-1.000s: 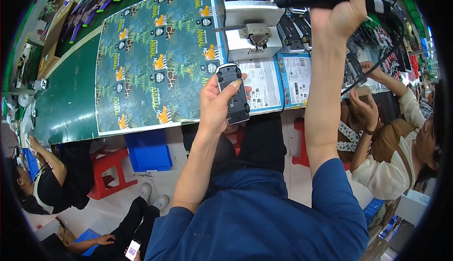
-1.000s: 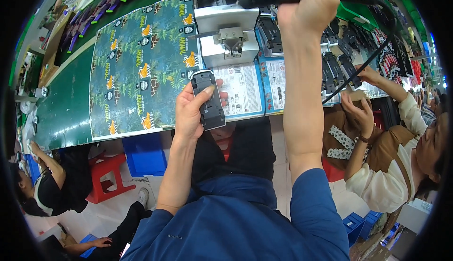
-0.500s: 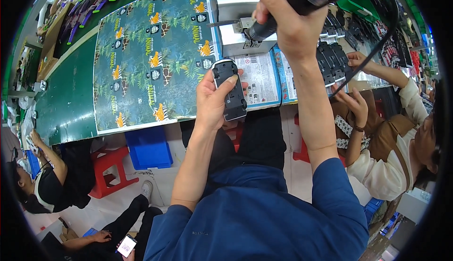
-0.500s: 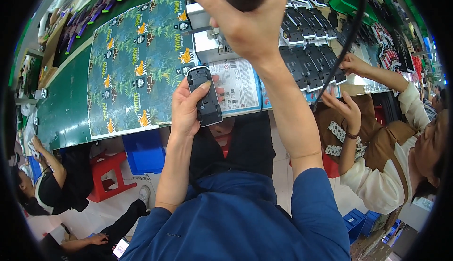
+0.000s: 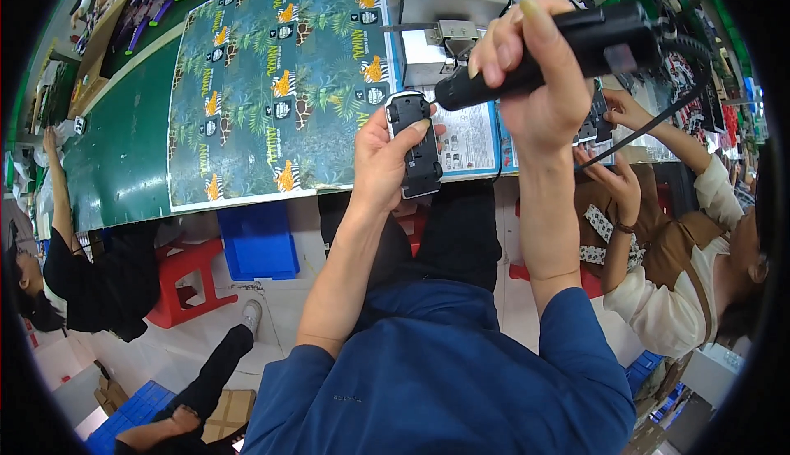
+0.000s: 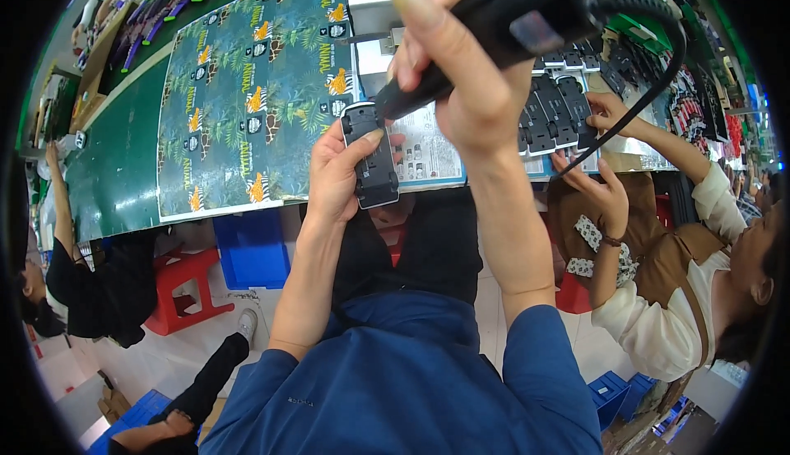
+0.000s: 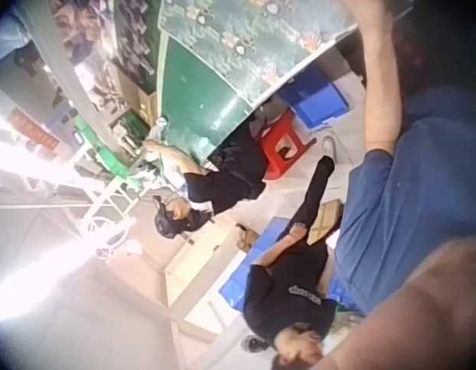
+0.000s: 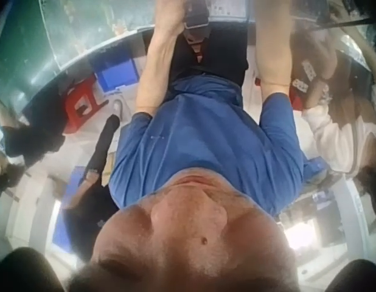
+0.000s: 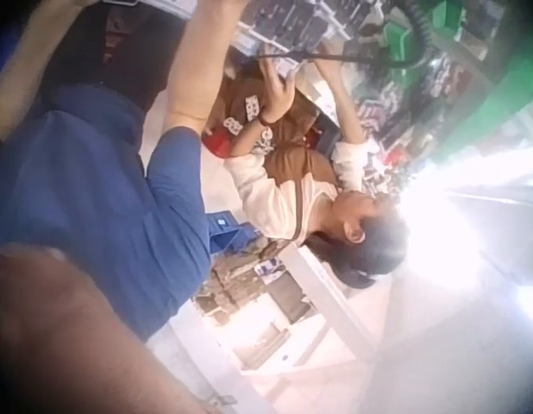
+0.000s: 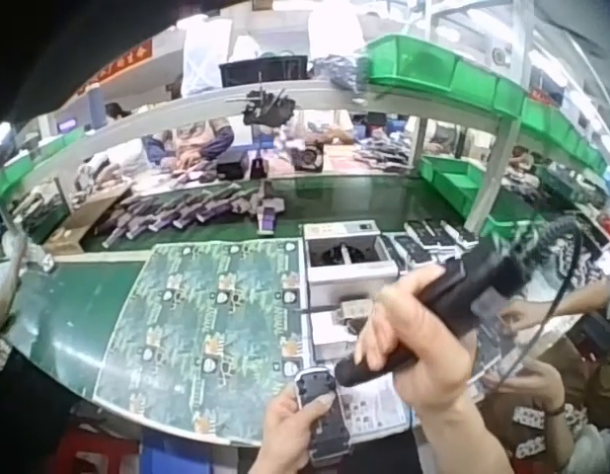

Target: Assembling small electronic device components using an electric screwdriver.

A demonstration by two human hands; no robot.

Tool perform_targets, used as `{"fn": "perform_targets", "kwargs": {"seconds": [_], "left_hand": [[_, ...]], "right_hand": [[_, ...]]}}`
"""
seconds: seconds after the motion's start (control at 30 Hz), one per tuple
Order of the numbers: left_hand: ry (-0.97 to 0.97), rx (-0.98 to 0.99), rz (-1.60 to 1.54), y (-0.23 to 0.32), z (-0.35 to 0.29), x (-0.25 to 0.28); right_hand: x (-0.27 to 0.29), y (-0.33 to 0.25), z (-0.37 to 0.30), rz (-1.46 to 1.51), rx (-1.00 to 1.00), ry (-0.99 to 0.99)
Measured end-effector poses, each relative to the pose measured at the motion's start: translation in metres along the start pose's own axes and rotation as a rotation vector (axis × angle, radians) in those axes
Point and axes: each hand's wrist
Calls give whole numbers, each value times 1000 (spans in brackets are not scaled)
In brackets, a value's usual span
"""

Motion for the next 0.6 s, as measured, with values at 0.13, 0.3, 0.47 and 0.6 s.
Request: {"fn": "perform_targets", "kwargs": {"seconds": [0.13,0.3,0.47,0.6], "left_hand": [[-2,-1,18,2,-1,1],[-12,-27,12,0,-2,-1],[25,-1,-25,1,-3,-5],[6,47,-56,5,-2,-2]], "right_hand": [[-7,14,-10,-21,68,-1],[-12,20,-12,-24,66,50],[-11,23,-13,-83,45,-81],[-18,26,-12,-195,64,-121]]}}
Point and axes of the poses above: each hand's wrist, its own z-axis towards the middle knuckle, its own x-axis out of the back of the hand, y = z × x, and after that the axes turned 13 degrees about -z, right-handed
